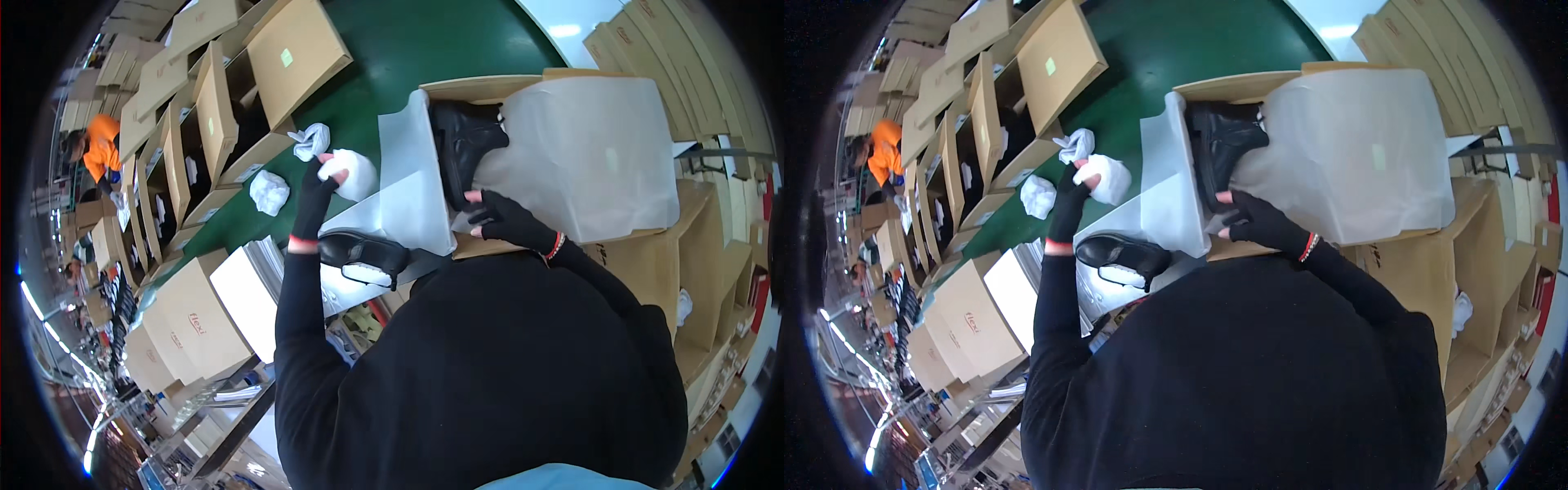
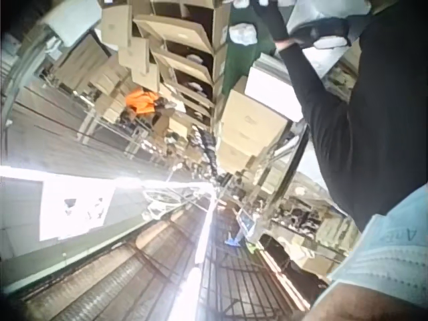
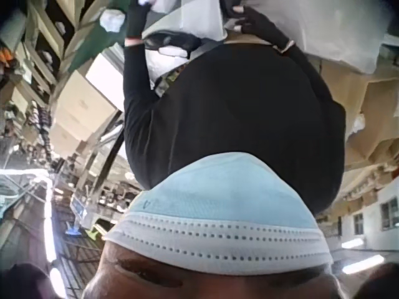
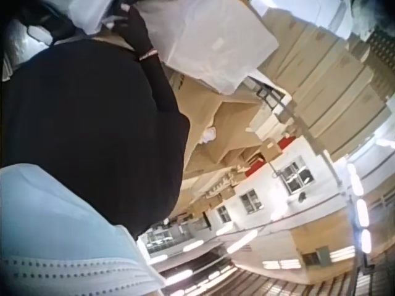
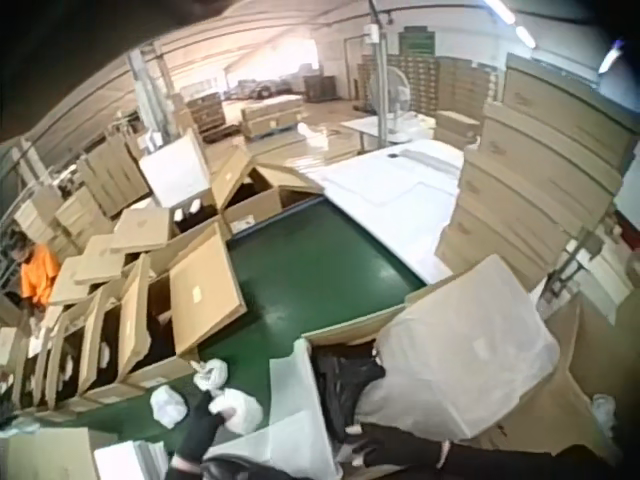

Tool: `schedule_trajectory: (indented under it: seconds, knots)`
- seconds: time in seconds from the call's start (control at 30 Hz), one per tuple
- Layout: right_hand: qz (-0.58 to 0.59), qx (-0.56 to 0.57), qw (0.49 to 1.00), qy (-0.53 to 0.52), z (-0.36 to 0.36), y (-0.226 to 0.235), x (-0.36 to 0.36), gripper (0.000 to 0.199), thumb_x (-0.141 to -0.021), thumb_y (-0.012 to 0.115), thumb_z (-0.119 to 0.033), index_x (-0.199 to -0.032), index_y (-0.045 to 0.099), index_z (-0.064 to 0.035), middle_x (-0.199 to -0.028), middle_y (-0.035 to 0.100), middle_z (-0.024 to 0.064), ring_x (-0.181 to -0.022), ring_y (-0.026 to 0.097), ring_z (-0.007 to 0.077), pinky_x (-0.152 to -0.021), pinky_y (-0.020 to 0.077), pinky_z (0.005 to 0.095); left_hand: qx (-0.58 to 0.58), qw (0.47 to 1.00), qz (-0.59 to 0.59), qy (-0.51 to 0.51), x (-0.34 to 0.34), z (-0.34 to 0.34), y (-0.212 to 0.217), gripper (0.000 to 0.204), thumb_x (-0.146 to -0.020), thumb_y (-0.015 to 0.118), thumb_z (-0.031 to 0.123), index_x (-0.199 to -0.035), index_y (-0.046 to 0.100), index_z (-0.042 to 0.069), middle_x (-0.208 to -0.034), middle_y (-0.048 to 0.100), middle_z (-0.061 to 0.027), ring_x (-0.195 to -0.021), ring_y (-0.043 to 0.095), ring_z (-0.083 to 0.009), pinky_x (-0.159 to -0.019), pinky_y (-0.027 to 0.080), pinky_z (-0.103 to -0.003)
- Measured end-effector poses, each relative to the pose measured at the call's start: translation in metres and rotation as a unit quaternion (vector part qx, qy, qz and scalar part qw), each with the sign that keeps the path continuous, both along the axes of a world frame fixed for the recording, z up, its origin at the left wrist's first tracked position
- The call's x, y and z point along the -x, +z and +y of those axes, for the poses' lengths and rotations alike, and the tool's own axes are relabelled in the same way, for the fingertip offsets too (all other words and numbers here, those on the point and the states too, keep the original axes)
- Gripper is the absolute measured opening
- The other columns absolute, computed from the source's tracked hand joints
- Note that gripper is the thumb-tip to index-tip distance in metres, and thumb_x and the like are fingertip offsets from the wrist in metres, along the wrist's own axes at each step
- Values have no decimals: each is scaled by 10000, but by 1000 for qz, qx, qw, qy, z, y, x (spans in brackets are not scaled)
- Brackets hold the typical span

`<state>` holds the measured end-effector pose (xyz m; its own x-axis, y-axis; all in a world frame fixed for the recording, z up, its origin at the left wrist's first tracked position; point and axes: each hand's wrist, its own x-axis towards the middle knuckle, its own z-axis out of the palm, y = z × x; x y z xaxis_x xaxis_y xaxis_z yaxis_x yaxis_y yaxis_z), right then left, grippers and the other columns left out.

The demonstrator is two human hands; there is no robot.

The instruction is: The person places a pair of black shoes into a cardboard box lined with white tissue paper. They add crumpled white paper for padding, fold the tissue over the shoes, and close the box. This process is repeated for multiple pairs of shoes throughout the video.

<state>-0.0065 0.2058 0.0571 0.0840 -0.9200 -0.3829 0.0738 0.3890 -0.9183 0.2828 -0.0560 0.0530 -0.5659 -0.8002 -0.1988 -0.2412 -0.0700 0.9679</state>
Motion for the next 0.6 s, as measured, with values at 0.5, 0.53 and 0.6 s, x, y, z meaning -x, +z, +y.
schedule_trajectory:
  seconds: [0.5, 0.53, 0.6]
  knots:
    - [89, 165, 975, 118, -7, 38, 42, 324, -779, 753, -121, -1042, 585, -32, -981, 633, 79, -888, 612, 170, -807, 483, 310, 286, 926, -204, -139, 127, 197, 80, 648, -680, 767, 173, -1258, 507, 41, -1042, 613, -164, -993, 586, -357, -900, 438, -435]
    - [119, 187, 959, 174, -15, 33, 54, 339, -767, 773, -164, -1031, 602, -36, -946, 652, 86, -854, 624, 187, -793, 488, 322, 284, 918, -227, -159, 128, 196, 73, 618, -668, 764, 160, -1225, 522, 46, -1011, 619, -151, -974, 592, -346, -898, 438, -432]
    - [162, 273, 930, 185, -42, 1, 82, 373, -748, 757, -139, -1082, 608, -64, -1061, 640, 100, -991, 613, 246, -915, 471, 371, 327, 887, -251, -209, 128, 196, 50, 516, -662, 739, 138, -1136, 554, 52, -969, 622, -138, -937, 590, -331, -873, 438, -420]
